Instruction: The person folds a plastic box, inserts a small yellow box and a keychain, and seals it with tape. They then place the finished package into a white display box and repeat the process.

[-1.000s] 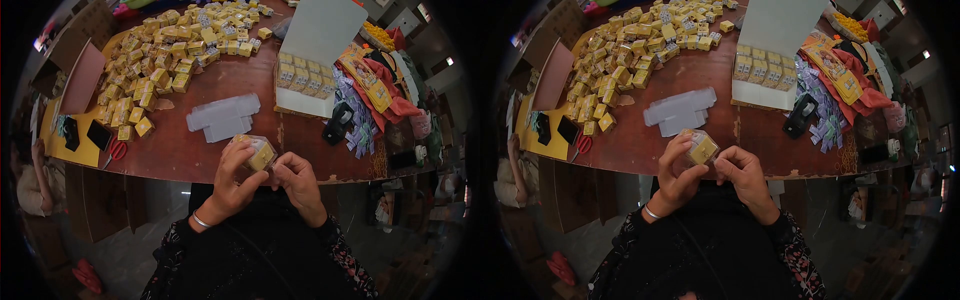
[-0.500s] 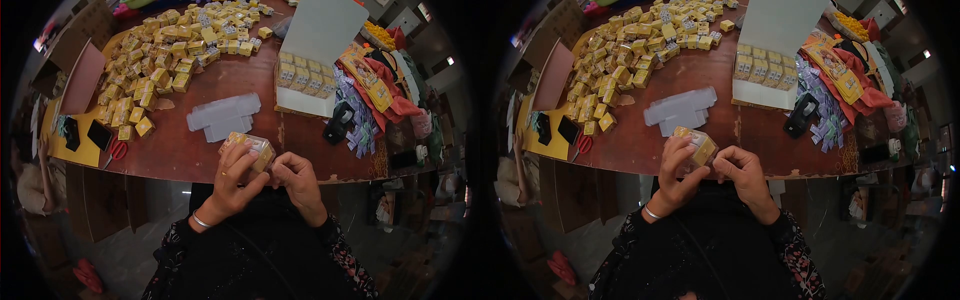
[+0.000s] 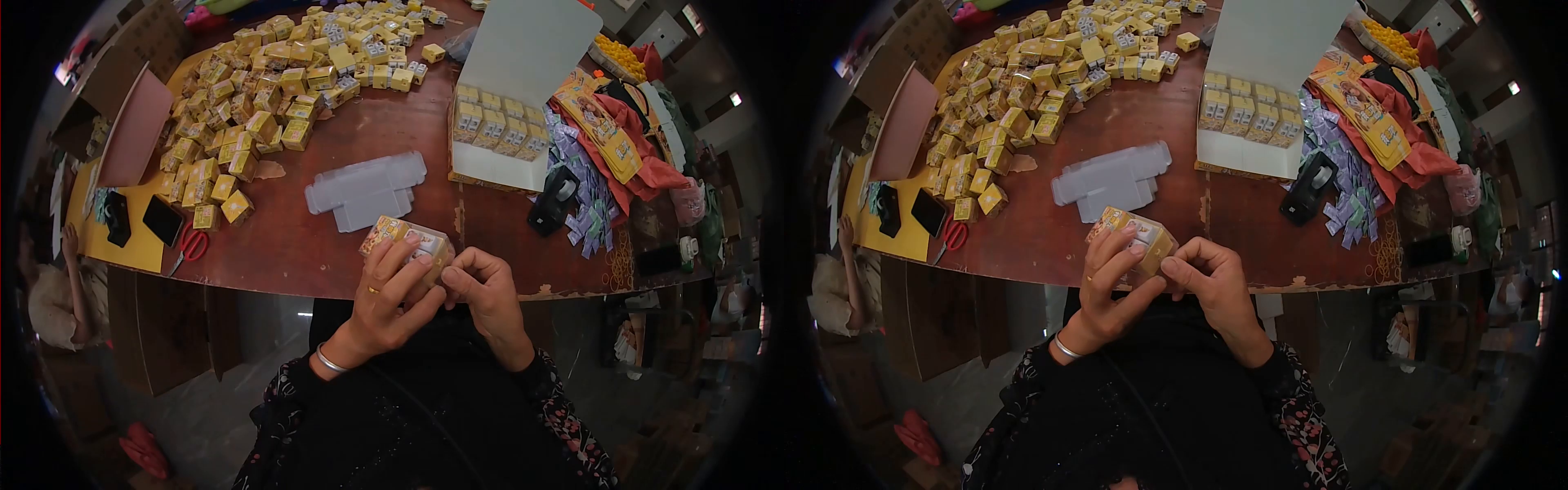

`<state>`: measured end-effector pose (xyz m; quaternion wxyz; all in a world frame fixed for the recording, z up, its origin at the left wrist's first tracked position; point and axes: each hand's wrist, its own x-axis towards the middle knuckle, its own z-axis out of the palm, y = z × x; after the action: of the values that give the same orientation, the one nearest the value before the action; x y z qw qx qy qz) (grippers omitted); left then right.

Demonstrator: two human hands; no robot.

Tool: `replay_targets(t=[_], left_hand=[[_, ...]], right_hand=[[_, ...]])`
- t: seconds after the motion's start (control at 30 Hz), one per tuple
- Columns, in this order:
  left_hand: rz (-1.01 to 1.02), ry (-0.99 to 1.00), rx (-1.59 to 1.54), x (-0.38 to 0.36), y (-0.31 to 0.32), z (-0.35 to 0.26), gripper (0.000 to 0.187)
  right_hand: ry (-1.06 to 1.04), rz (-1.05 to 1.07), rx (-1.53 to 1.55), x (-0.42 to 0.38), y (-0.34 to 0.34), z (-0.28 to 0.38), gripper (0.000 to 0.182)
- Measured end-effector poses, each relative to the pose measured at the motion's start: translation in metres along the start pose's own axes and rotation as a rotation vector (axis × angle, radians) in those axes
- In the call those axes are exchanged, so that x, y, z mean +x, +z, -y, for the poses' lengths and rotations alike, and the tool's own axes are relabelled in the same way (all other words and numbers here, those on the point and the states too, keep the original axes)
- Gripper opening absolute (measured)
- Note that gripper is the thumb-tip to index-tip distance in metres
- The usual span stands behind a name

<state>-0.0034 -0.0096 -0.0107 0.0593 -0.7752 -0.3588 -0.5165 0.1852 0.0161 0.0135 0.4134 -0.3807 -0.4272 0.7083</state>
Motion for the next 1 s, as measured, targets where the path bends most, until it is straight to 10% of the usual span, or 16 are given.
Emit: replay_targets(t=[0.4,0.87,1.0], left_hand=[[-0.038,0.025,-0.040,0.002,0.000,-0.001,0.029],[-0.041,-0.765,-0.870,0.000,0.003,-0.010,0.023],[-0.085,-0.881,-1.161,-0.003,0.007,-0.007,0.024]], right_hand=[[0.064,-0.018,0.021,0.001,-0.003,-0.014,0.030],[-0.473,-0.126,-0.267,0.024,-0.014,-0.029,0.066],[-0.342,0.071,-0.197,0.024,-0.009,-0.014,0.068]])
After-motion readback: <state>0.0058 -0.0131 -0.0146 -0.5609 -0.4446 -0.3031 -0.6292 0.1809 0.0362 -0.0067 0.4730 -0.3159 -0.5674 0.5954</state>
